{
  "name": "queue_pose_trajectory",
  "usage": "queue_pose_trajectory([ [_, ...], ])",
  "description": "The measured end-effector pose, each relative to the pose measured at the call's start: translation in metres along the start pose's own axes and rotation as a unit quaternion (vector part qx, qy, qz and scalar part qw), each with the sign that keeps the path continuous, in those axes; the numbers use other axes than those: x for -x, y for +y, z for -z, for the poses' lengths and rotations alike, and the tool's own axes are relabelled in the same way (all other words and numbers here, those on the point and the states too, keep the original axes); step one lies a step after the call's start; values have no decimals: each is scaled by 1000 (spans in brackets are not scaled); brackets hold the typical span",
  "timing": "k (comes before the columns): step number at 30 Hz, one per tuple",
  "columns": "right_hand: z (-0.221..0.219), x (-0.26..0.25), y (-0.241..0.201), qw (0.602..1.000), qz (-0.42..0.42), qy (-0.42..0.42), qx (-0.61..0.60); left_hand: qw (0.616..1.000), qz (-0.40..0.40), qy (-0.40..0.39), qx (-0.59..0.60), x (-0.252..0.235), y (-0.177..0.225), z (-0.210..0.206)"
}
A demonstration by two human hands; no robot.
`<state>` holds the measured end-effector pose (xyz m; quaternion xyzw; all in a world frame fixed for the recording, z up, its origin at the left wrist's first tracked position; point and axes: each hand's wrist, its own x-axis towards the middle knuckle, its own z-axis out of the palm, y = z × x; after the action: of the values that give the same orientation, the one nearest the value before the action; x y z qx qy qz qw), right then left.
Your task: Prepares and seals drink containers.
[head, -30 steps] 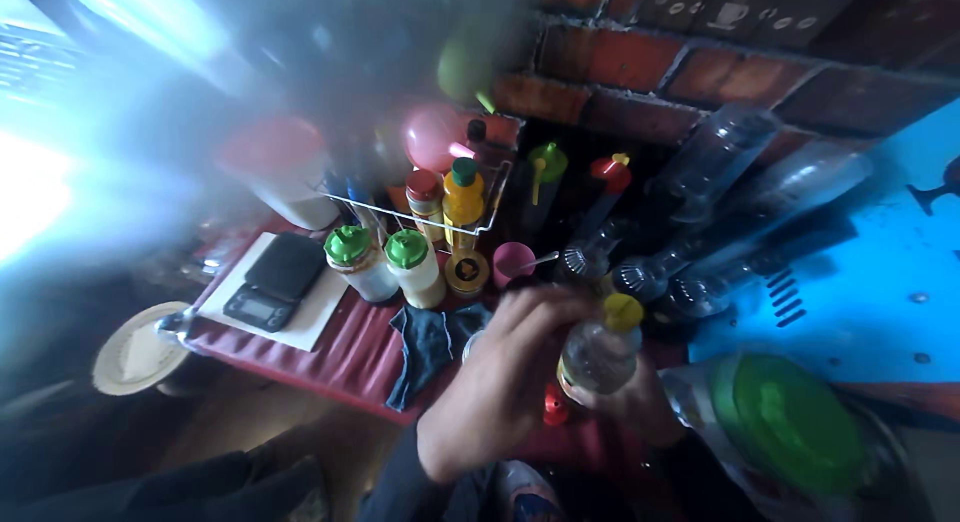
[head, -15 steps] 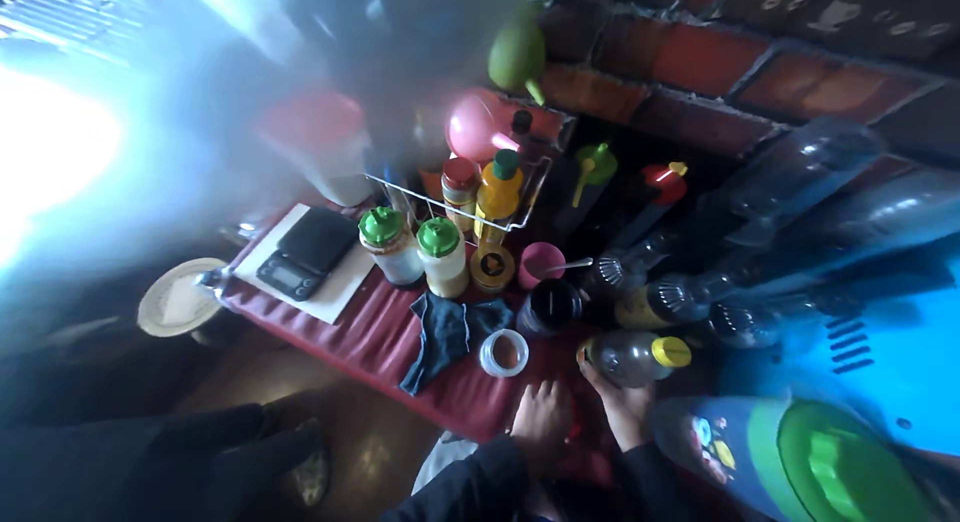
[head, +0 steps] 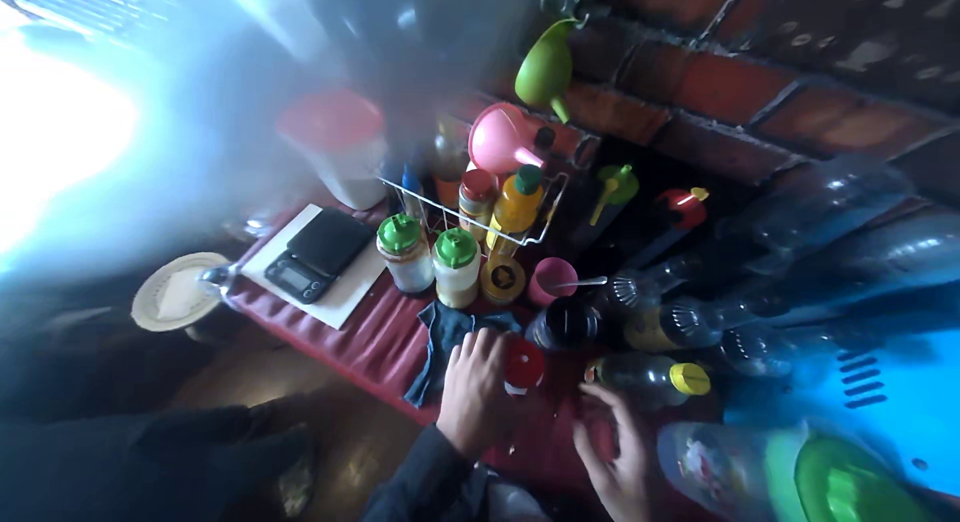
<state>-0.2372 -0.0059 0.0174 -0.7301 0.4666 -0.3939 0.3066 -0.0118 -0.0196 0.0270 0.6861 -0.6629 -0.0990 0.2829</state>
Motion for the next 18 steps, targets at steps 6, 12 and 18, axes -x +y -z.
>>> queue_pose_trajectory([
  [6,-20,-59,-28,983,23,-152,105,995,-46,4,87,5,-11,-14],
  [12,-31,-79,-43,959,9,-172,227,943,-7,-17,332,24,-35,-67],
  [18,-29,-79,-50,942,63,-221,243,902,12,-63,427,18,-42,-92],
])
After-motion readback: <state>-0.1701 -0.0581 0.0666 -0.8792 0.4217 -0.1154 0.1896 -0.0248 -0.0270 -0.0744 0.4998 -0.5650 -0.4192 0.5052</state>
